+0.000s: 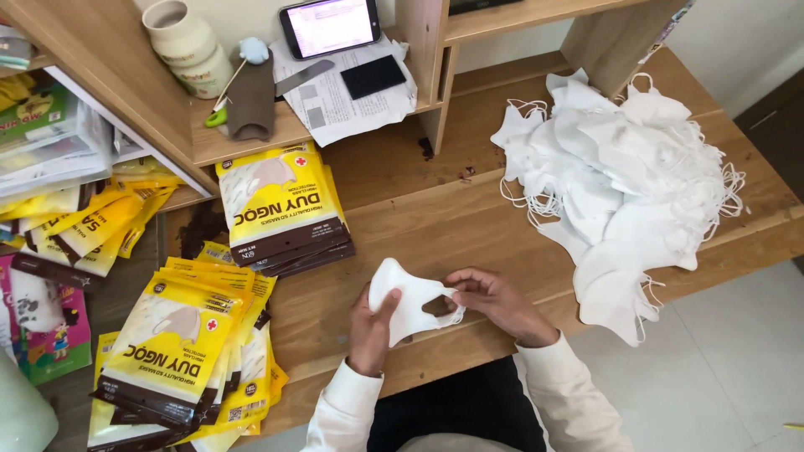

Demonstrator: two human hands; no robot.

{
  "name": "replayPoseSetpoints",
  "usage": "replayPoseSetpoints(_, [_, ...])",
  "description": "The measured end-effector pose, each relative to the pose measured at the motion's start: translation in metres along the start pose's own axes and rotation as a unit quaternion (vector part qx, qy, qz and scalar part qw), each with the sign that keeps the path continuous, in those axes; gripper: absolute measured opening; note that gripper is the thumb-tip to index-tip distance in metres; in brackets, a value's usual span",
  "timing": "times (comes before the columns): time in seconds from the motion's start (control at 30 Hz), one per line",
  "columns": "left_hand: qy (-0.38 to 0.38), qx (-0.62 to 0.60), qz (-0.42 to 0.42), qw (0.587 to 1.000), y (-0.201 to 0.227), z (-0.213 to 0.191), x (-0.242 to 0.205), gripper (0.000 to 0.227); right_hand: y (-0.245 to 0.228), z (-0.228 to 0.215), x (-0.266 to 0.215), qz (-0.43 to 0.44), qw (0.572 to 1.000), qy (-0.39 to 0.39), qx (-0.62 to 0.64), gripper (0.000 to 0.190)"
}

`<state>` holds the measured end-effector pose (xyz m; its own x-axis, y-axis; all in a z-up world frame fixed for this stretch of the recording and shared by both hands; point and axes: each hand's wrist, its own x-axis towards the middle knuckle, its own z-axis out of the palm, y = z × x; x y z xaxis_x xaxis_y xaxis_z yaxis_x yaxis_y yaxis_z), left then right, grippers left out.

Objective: The person picks up individual face masks, folds them, and inserts them one by one into yellow plastic packets.

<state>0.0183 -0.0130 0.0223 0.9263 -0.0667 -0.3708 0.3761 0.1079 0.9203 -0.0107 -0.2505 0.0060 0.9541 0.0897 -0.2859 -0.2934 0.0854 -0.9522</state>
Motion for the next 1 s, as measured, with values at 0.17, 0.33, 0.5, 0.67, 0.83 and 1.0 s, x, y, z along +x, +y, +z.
replayPoseSetpoints(0.17, [0.024, -0.025, 0.003, 0.999, 0.008, 0.000, 0.000, 0.022, -0.038, -0.038, -0.008, -0.081, 0.953, 0.144, -0.255, 0.030])
replayPoseSetpoints(0.33, [0.050, -0.056, 0.002, 0.997, 0.018, 0.007, -0.011, 0.027, 0.011, -0.173, 0.016, -0.029, 0.822, 0.311, -0.477, 0.038])
replayPoseSetpoints(0.5, [0.027, -0.033, -0.017, 0.999, -0.005, -0.001, 0.003, 0.060, 0.011, -0.228, 0.023, -0.150, 0.647, 0.327, -0.672, 0.048])
replayPoseSetpoints(0.67, [0.017, -0.063, -0.007, 0.998, -0.017, -0.005, 0.007, 0.062, 0.022, -0.246, 0.027, -0.139, 0.620, 0.309, -0.707, 0.049])
replayPoseSetpoints(0.83, [0.005, -0.085, -0.009, 0.996, -0.019, -0.006, 0.008, 0.064, 0.032, -0.255, 0.029, -0.163, 0.572, 0.352, -0.722, 0.032])
replayPoseSetpoints(1.0, [0.003, -0.095, -0.008, 0.995, -0.023, -0.007, 0.011, 0.063, 0.032, -0.267, 0.034, -0.193, 0.559, 0.367, -0.718, 0.025])
